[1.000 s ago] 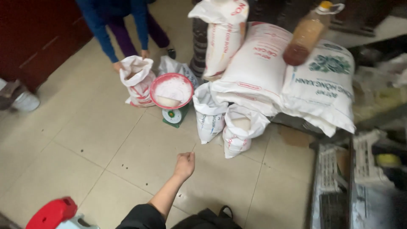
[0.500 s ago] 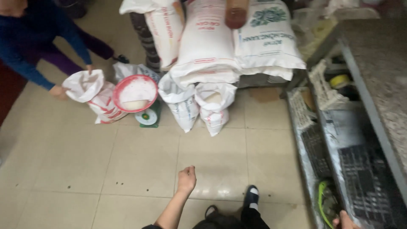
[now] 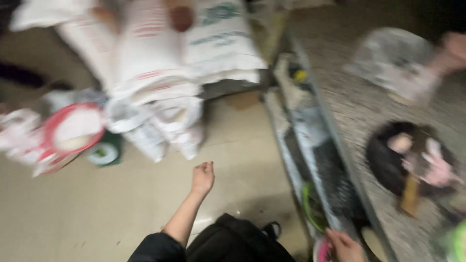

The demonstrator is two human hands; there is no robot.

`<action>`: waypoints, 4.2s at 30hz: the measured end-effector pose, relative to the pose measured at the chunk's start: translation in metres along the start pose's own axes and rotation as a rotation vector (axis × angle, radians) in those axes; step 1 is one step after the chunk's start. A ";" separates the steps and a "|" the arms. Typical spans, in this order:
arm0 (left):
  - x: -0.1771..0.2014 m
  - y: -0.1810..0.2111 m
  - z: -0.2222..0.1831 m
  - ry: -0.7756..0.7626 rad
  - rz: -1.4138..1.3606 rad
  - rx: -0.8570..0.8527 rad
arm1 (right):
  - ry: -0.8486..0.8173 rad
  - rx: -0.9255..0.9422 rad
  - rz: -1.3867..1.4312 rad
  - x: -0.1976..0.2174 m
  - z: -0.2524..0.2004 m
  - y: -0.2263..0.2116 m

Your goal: Slicing a large piece of meat into thin strips on a cutting board and placing them in a bowl.

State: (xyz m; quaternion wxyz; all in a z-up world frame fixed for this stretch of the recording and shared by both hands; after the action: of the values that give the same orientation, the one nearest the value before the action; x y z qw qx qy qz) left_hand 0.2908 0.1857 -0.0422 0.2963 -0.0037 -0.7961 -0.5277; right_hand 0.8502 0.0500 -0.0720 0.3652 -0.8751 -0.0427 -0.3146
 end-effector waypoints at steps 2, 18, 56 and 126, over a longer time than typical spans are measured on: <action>-0.041 0.064 -0.018 -0.134 -0.016 0.011 | -0.020 0.028 -0.033 0.026 -0.029 -0.040; -0.372 0.280 0.000 -0.858 0.058 -0.534 | 0.629 0.201 -0.057 0.118 -0.031 -0.184; -0.498 0.455 -0.135 -1.137 0.403 -1.638 | 0.500 0.336 -0.161 0.130 0.034 -0.171; -0.585 0.420 -0.209 -1.292 0.194 -1.031 | 0.350 -0.022 0.738 0.192 -0.043 -0.126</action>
State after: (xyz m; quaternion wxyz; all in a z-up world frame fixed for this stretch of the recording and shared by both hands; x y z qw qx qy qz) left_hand 1.0041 0.3749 0.0873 -0.2139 -0.5096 -0.4639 -0.6923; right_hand 0.9423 0.0833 0.1401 0.4458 -0.7688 0.3404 -0.3071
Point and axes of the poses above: each hand's wrist, its own z-axis towards the middle knuckle, its own x-axis out of the back of the hand, y = z × x, the point moved 2 cm from there along z, towards the middle knuckle, and after that the axes turned 1 degree about x, right-handed, at the moved point
